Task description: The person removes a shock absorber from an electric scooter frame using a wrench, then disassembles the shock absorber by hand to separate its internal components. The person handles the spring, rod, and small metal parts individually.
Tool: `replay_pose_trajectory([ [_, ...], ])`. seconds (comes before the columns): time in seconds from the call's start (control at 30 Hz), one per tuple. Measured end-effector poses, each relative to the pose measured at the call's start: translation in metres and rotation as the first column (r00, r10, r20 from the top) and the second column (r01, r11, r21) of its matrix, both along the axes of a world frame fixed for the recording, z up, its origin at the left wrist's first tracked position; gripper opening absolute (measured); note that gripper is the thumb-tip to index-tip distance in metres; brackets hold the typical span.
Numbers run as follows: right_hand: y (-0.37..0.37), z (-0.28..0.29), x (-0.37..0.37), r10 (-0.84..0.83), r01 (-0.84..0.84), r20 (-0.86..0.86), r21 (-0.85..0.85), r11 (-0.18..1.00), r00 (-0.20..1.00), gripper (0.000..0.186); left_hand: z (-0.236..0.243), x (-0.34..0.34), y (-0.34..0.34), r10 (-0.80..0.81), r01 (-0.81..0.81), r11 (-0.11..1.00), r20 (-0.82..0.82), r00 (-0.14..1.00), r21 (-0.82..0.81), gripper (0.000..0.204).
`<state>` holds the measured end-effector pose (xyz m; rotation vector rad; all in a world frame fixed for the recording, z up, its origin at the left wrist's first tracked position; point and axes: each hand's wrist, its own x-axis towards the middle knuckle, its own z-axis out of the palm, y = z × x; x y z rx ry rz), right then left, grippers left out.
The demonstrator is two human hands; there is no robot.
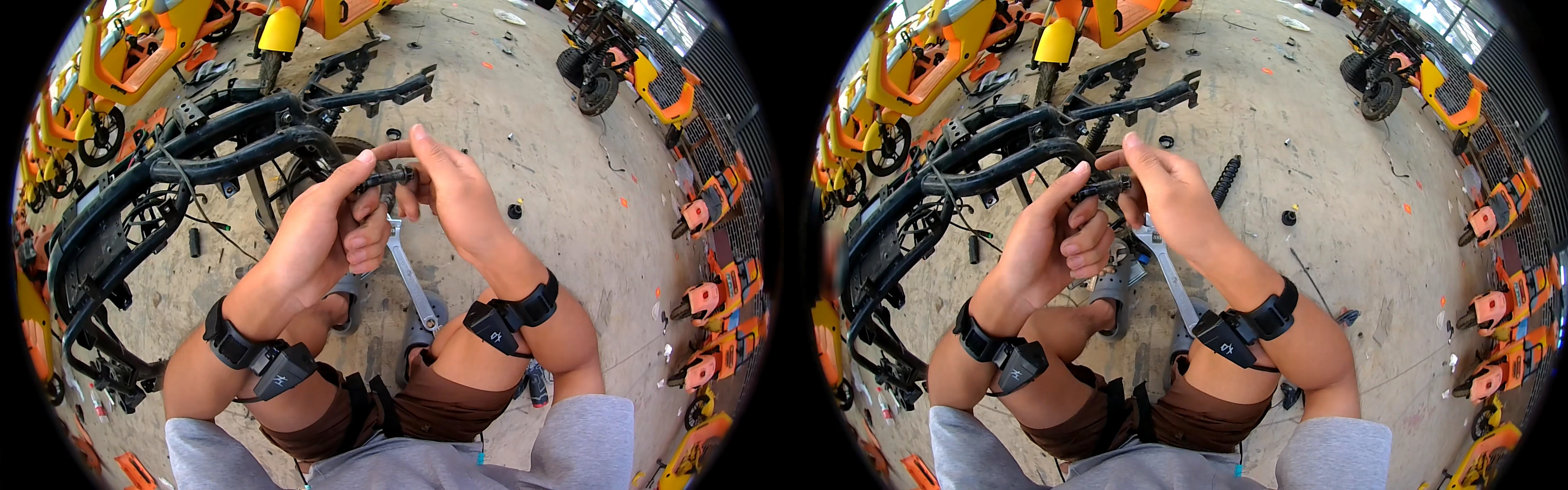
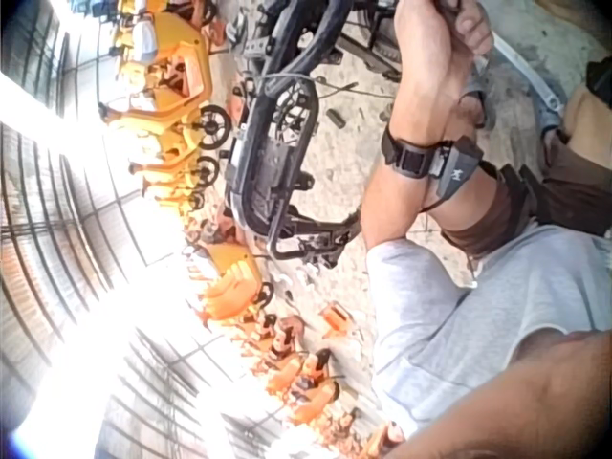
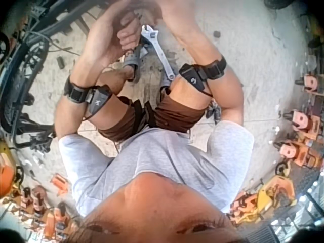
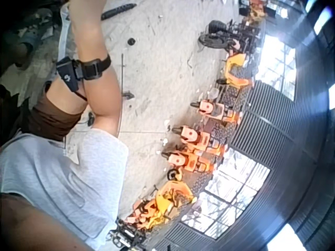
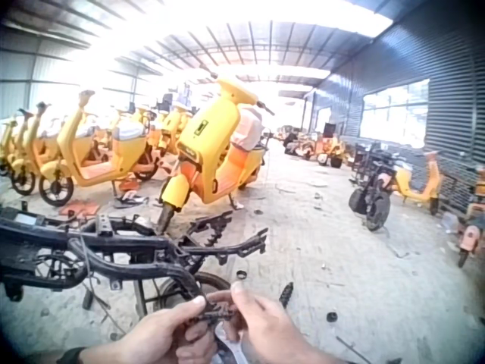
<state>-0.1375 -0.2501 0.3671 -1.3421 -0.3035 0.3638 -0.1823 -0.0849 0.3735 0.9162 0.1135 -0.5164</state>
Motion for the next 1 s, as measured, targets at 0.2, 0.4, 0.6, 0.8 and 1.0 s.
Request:
replay_pose_trajectory([
  [0.2,0.001,0.000,0.001,-0.054,0.055,0.015,-0.041,0.998,0.998,0.037,-0.003,0.001,0.005,-0.049,0.051,0.997,0.044,0.998,-0.051,0.047],
  [0.4,-0.001,-0.003,0.002,-0.022,0.022,0.014,-0.008,1.000,1.000,0.033,-0.003,0.002,0.005,-0.040,0.042,0.998,0.034,0.999,-0.052,0.047],
  [0.6,-0.001,0.000,-0.001,-0.032,0.033,0.020,-0.060,0.998,0.999,0.032,-0.002,0.000,0.004,-0.024,0.025,1.000,0.025,0.999,-0.017,0.049],
  [0.8,-0.002,0.002,-0.001,-0.053,0.054,0.017,-0.041,0.998,0.998,0.033,0.002,0.001,-0.001,-0.007,0.007,1.000,-0.028,1.000,-0.004,0.052],
  [1.0,-0.005,0.006,-0.002,-0.018,0.017,-0.042,-0.032,0.999,0.999,0.032,-0.002,0.003,0.003,-0.059,0.058,0.998,-0.017,0.998,-0.039,0.048],
])
